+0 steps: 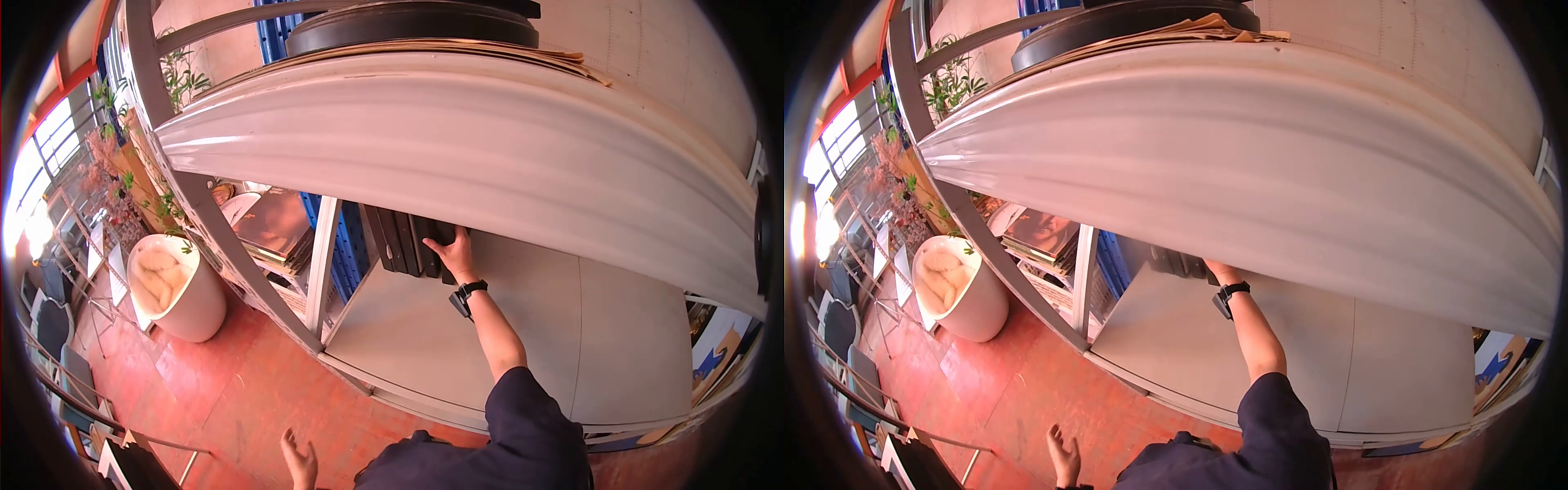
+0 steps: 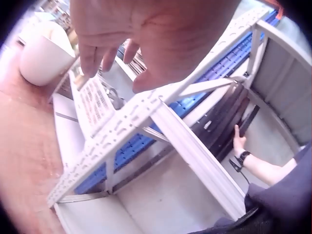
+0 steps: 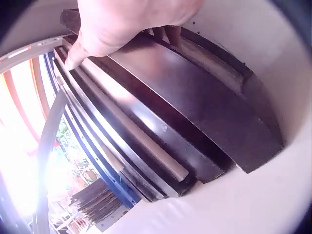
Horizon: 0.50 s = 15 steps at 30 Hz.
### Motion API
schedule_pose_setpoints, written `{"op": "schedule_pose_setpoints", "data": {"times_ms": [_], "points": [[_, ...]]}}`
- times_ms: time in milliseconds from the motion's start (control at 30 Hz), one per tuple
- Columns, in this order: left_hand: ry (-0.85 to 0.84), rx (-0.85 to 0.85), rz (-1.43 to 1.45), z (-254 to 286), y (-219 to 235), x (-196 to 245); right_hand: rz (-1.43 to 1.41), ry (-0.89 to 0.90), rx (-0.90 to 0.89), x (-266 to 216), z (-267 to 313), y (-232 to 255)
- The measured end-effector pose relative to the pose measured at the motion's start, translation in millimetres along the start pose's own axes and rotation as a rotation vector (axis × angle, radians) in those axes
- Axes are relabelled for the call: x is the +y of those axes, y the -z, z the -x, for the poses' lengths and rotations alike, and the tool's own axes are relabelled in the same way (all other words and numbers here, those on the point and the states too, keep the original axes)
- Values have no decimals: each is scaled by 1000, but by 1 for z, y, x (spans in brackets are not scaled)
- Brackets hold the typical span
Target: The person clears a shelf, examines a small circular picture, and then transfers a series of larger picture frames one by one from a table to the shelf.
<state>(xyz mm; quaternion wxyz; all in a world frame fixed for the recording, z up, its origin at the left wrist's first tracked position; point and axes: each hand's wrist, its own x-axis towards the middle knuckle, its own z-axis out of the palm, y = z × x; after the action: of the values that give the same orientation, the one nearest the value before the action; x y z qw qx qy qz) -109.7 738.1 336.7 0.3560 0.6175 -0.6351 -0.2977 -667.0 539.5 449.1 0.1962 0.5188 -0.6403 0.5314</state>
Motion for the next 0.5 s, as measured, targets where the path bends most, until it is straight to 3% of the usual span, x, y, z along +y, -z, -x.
{"op": "schedule_pose_setpoints", "data": {"times_ms": [67,133,233,267,333,367,433,500], "points": [[35,72,48,16,23,0,-58,-49,-68,4,-2,-11],[135,75,44,29,39,-21,60,44,16,6,-2,-22],[207,127,21,45,46,-59,4,8,49,-8,-9,-20],[214,133,20,49,49,-64,27,58,62,-10,-8,-18],[236,180,45,58,52,-72,-58,-28,-6,-14,-11,-13],[248,191,49,59,54,-82,-30,17,53,-8,-12,-18],[264,206,63,61,58,-111,-89,-20,7,-10,-12,-16],[258,268,113,66,64,-106,48,-53,-37,-27,-10,1]]}}
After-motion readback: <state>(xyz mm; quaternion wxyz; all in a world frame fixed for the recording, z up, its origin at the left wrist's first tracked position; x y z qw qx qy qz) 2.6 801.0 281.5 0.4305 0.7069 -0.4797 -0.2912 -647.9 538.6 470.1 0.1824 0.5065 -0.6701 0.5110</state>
